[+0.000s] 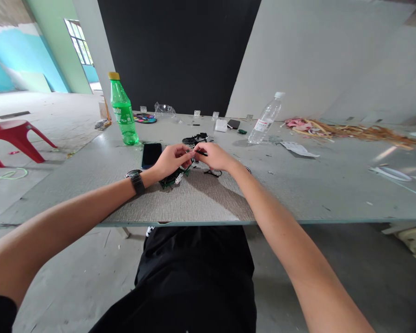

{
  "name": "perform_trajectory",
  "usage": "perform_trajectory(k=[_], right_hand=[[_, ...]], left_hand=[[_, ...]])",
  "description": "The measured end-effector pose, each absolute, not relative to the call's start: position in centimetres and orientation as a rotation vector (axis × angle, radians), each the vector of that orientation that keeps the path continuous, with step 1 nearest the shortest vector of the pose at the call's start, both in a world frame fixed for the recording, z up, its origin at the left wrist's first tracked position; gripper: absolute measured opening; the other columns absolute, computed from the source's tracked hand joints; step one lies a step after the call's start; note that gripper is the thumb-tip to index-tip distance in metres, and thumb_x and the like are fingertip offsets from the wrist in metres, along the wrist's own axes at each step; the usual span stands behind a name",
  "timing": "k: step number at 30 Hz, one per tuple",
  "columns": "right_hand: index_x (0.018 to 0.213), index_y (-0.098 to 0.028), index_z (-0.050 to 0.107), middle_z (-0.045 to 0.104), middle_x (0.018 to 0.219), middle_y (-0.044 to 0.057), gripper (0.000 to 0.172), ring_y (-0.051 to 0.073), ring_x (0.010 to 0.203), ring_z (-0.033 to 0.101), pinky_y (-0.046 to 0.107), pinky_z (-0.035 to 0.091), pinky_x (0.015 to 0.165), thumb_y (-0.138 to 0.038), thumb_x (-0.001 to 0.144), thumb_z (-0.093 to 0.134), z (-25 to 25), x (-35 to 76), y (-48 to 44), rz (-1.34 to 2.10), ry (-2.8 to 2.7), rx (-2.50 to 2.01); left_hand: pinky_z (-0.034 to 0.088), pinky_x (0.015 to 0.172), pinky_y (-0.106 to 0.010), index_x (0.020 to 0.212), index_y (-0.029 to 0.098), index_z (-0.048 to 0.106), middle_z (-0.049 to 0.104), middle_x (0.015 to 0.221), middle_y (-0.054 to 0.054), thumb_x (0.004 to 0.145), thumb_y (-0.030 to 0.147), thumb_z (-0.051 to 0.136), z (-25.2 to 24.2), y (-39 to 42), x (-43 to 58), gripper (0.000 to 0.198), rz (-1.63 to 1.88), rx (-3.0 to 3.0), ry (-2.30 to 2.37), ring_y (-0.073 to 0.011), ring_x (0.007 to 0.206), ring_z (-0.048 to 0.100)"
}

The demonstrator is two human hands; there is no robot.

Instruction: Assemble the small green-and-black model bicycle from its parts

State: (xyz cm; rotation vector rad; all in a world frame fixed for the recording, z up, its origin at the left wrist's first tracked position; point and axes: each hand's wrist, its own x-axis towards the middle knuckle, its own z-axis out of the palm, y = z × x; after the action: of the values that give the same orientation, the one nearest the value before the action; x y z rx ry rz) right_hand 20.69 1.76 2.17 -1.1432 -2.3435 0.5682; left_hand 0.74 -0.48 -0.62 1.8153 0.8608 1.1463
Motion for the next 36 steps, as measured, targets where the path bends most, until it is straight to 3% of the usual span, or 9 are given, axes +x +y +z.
perform_trajectory(k=[23, 36], right_hand=[[0.094, -0.022, 0.062, 0.060, 0.073, 0.001, 0.031, 0.014, 0.058, 0.047, 0.030, 0.033, 0.056, -0.052, 0.097, 0.054, 2.31, 20.72, 1.57, 0.563, -2.368, -1.183], [0.090, -0.022, 0.062, 0.064, 0.077, 0.002, 0.033, 0.016, 0.066, 0.052, 0.031, 0.035, 0.061, -0.053, 0.096, 0.054, 2.12, 20.74, 1.89, 0.485, -2.376, -1.137]], left_hand=[[0.049, 0.060, -0.023, 0.091, 0.014, 0.066, 0.068, 0.072, -0.004, 0.091, 0.038, 0.064, -0.56, -0.61, 0.75, 0.024, 1.127, 1.848, 0.872, -0.0102, 0.061, 0.060], [0.049, 0.059, -0.022, 0.091, 0.015, 0.065, 0.068, 0.073, -0.004, 0.092, 0.040, 0.063, -0.64, -0.52, 0.73, 0.025, 1.139, 1.843, 0.877, -0.0101, 0.060, 0.060]])
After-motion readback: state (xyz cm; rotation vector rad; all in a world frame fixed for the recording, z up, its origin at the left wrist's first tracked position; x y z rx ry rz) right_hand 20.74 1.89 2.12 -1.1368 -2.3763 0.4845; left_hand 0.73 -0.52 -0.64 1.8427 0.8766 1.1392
